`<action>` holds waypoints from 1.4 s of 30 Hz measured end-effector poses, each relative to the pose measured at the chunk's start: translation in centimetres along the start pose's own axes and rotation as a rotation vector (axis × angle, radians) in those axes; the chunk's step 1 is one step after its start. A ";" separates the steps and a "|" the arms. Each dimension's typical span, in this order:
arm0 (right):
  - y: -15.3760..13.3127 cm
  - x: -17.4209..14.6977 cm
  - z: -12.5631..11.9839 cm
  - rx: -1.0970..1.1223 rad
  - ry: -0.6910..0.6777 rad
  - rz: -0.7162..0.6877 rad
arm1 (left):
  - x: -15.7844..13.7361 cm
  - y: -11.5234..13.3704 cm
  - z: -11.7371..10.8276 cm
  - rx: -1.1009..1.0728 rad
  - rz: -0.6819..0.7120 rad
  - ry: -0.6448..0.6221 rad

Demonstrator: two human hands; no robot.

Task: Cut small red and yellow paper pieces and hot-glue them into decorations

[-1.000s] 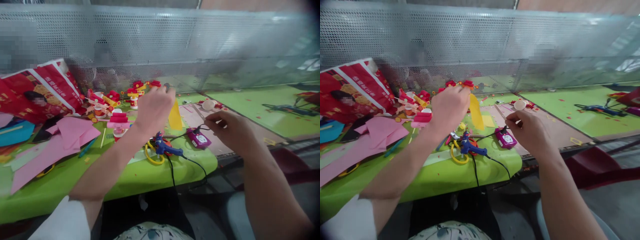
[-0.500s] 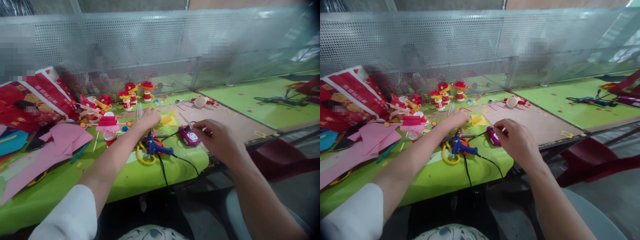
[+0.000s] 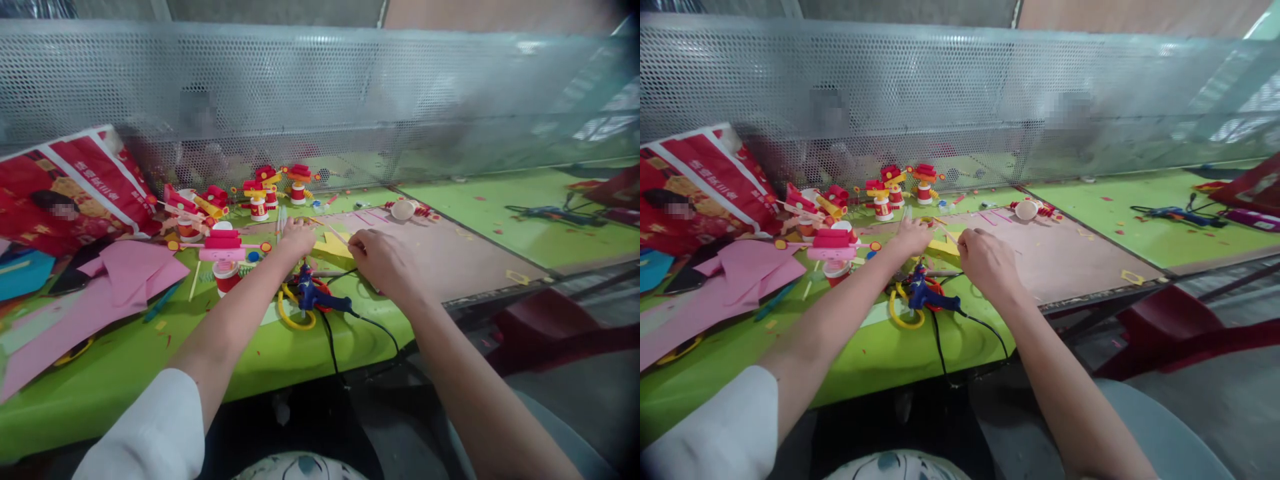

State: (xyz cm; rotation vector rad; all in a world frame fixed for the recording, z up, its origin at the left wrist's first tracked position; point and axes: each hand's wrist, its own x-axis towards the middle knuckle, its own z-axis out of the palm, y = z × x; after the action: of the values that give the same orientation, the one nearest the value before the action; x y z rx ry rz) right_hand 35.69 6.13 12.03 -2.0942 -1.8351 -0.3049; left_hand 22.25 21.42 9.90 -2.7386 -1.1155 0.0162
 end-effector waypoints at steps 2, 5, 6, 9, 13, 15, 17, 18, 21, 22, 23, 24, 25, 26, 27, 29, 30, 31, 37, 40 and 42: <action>-0.2 0.7 0.5 -0.064 -0.041 0.016 | -1.0 0.1 -1.2 -0.022 -0.024 0.014; -0.2 1.9 1.0 -0.132 -0.122 0.016 | -4.2 0.5 -3.6 -0.055 -0.033 0.099; -0.2 2.4 1.2 -0.150 -0.155 0.012 | -5.8 0.7 -4.4 -0.066 -0.037 0.140; -0.6 4.0 2.0 -0.190 -0.270 0.005 | -11.9 1.2 -5.7 -0.148 -0.062 0.441; -1.5 6.1 3.8 -0.220 -0.406 0.005 | -19.9 1.4 -3.2 -0.260 0.010 0.916; -1.9 7.0 4.8 -0.232 -0.452 0.014 | -22.7 1.0 -0.7 -0.293 0.030 0.959; -2.1 7.8 5.8 -0.241 -0.488 0.023 | -24.6 0.5 1.9 -0.294 0.027 0.901; -2.1 8.2 6.2 -0.244 -0.503 0.026 | -25.3 0.1 3.2 -0.288 0.002 0.873; -2.2 9.4 7.5 -0.252 -0.541 0.030 | -26.7 -0.9 6.0 -0.274 -0.097 0.804; -2.2 9.7 7.9 -0.255 -0.549 0.032 | -26.9 -1.2 6.7 -0.268 -0.116 0.792; -2.2 10.1 8.4 -0.260 -0.552 0.035 | -27.1 -1.4 7.2 -0.262 -0.129 0.785; -2.3 10.4 8.8 -0.265 -0.551 0.038 | -27.2 -1.6 7.6 -0.259 -0.137 0.783; -2.4 10.7 9.1 -0.270 -0.546 0.041 | -27.3 -1.7 7.8 -0.256 -0.144 0.782; -2.5 11.0 9.4 -0.274 -0.538 0.043 | -27.3 -1.7 8.0 -0.254 -0.152 0.777; -2.6 11.2 9.7 -0.276 -0.528 0.043 | -27.2 -1.7 8.1 -0.252 -0.160 0.770; -2.6 11.5 9.9 -0.273 -0.511 0.044 | -27.1 -1.7 8.3 -0.249 -0.169 0.745; -2.6 11.6 9.9 -0.267 -0.504 0.045 | -27.1 -1.6 8.3 -0.248 -0.168 0.732; -2.5 11.7 9.9 -0.261 -0.501 0.047 | -27.0 -1.6 8.4 -0.246 -0.165 0.721; -1.8 12.0 9.9 -0.216 -0.491 0.082 | -26.9 -1.7 8.8 -0.231 -0.174 0.696; -1.5 12.0 9.9 -0.203 -0.455 0.083 | -26.9 -1.7 8.7 -0.231 -0.179 0.681; -1.1 11.9 9.4 -0.198 -0.418 0.074 | -27.0 -1.7 8.5 -0.236 -0.187 0.671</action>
State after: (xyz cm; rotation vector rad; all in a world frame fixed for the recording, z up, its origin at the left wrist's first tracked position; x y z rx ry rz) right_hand 35.76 20.82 8.02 -2.5076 -2.0134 -0.0286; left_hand 1.07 5.31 0.21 -2.4743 -1.1950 -1.0301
